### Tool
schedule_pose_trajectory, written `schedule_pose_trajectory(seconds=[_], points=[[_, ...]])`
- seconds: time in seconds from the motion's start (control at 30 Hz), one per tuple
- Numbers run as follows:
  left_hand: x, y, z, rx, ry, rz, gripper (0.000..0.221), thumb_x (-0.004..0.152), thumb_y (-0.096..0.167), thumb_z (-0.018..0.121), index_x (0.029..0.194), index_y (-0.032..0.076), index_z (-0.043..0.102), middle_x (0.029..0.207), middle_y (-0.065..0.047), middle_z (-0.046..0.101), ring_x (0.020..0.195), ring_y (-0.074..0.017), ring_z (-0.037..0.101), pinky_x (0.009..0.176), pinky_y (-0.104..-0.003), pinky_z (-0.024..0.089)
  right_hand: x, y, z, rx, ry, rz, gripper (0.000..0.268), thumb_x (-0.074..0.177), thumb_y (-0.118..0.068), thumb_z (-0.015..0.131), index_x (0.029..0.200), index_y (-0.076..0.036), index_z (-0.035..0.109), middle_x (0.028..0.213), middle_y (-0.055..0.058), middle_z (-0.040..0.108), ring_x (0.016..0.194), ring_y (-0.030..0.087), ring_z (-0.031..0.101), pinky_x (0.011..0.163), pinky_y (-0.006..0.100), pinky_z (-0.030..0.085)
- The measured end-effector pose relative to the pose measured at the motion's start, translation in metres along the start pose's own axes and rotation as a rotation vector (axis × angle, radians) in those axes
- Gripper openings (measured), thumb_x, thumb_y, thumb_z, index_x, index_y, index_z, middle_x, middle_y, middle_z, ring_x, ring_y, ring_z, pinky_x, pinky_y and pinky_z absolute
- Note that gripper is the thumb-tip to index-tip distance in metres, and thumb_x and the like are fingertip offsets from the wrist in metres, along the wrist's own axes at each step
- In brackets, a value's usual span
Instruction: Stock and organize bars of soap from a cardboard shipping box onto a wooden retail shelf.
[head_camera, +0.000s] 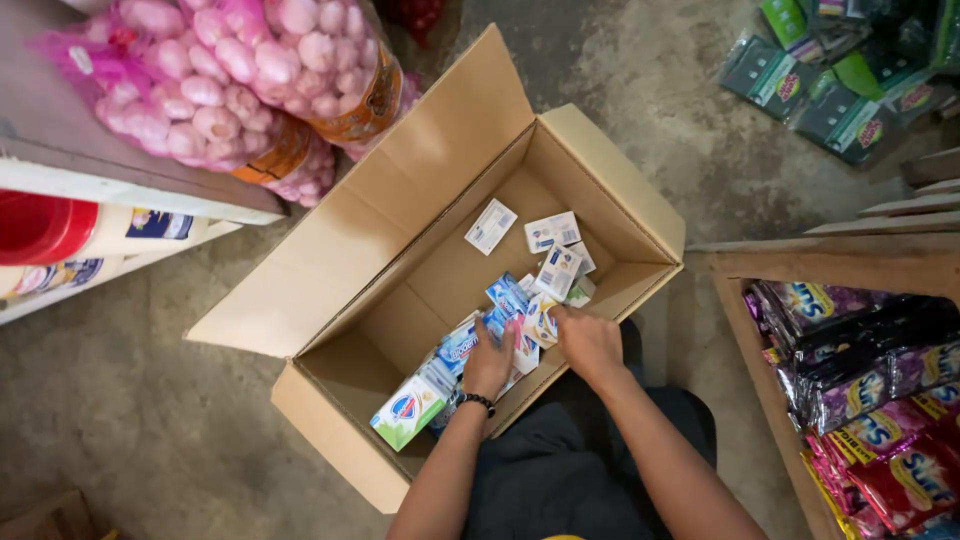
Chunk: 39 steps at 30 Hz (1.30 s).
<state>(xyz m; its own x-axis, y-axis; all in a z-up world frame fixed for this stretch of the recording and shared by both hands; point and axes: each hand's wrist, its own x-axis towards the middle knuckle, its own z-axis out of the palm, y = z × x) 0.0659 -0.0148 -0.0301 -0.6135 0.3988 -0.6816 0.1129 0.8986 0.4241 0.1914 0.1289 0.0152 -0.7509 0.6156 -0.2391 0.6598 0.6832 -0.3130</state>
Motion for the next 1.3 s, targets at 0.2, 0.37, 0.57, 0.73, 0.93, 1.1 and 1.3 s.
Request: schedule_pose_trajectory(seconds=[0.2,0.37,0.57,0.73,0.93,1.1,1.3], points=[[0.035,-0.031,0.026,-0.293,0.137,-0.022,0.075,0.087,0.056,0.064,0.138,0.004,0.048,0.098,-0.028,0.074,0.094,-0.0421,0.073,0.082,-0.049,0.057,-0.002,0.0,0.0,0.009,-0.007,0.021,0.023,0.091,-0.019,0.056,0.108,-0.02,0.072,0.094,0.01,0.076,0.081,0.034,0.073,0.07,0.051,0.056],[0.069,-0.04,0.04,-0.167,0.246,-0.067,0.07,0.071,0.052,0.085,0.111,0.002,0.058,0.097,-0.026,0.072,0.091,-0.0424,0.071,0.078,-0.049,0.056,-0.003,0.002,0.001,0.02,-0.02,0.041,0.022,0.093,-0.019,0.055,0.107,-0.02,0.072,0.097,0.011,0.076,0.083,0.035,0.073,0.072,0.052,0.056],[0.014,-0.021,-0.003,-0.235,0.356,0.113,0.062,0.071,0.042,0.087,0.111,0.004,0.059,0.085,-0.021,0.071,0.081,-0.0386,0.069,0.073,-0.049,0.054,-0.002,-0.002,-0.003,0.014,-0.015,0.036,0.025,0.092,-0.018,0.055,0.109,-0.022,0.072,0.098,0.011,0.076,0.084,0.034,0.073,0.072,0.051,0.056],[-0.012,-0.033,-0.016,-0.628,0.419,0.27,0.042,0.087,0.026,0.079,0.114,0.005,0.054,0.092,-0.012,0.072,0.081,-0.0241,0.072,0.072,-0.038,0.059,-0.008,-0.007,-0.014,0.036,0.004,0.021,0.028,0.097,-0.026,0.055,0.122,-0.021,0.066,0.098,0.012,0.076,0.085,0.034,0.073,0.071,0.05,0.056],[-0.018,-0.016,0.001,-1.578,-0.303,0.096,0.039,0.094,0.017,0.064,0.128,0.015,0.044,0.117,-0.014,0.066,0.099,-0.0254,0.071,0.081,-0.038,0.058,-0.006,-0.009,-0.015,0.655,-0.081,0.145,0.047,0.102,-0.035,0.061,0.145,-0.017,0.051,0.111,0.013,0.074,0.098,0.028,0.07,0.083,0.044,0.055],[-0.024,0.001,-0.005,-1.389,-0.534,0.262,0.05,0.095,0.005,0.063,0.139,0.013,0.04,0.132,-0.01,0.057,0.113,-0.0214,0.063,0.092,-0.035,0.058,-0.021,0.011,0.019,1.097,0.023,0.014,0.065,0.093,-0.025,0.074,0.147,-0.005,0.045,0.127,0.012,0.069,0.115,0.02,0.065,0.099,0.037,0.051],[-0.007,-0.01,0.011,-1.243,-0.461,0.267,0.06,0.093,-0.002,0.062,0.147,0.013,0.041,0.126,-0.011,0.059,0.108,-0.0213,0.063,0.091,-0.038,0.057,-0.026,0.006,0.014,0.937,0.103,-0.002,0.072,0.087,-0.021,0.078,0.147,-0.004,0.043,0.133,0.015,0.067,0.125,0.025,0.063,0.104,0.038,0.047]])
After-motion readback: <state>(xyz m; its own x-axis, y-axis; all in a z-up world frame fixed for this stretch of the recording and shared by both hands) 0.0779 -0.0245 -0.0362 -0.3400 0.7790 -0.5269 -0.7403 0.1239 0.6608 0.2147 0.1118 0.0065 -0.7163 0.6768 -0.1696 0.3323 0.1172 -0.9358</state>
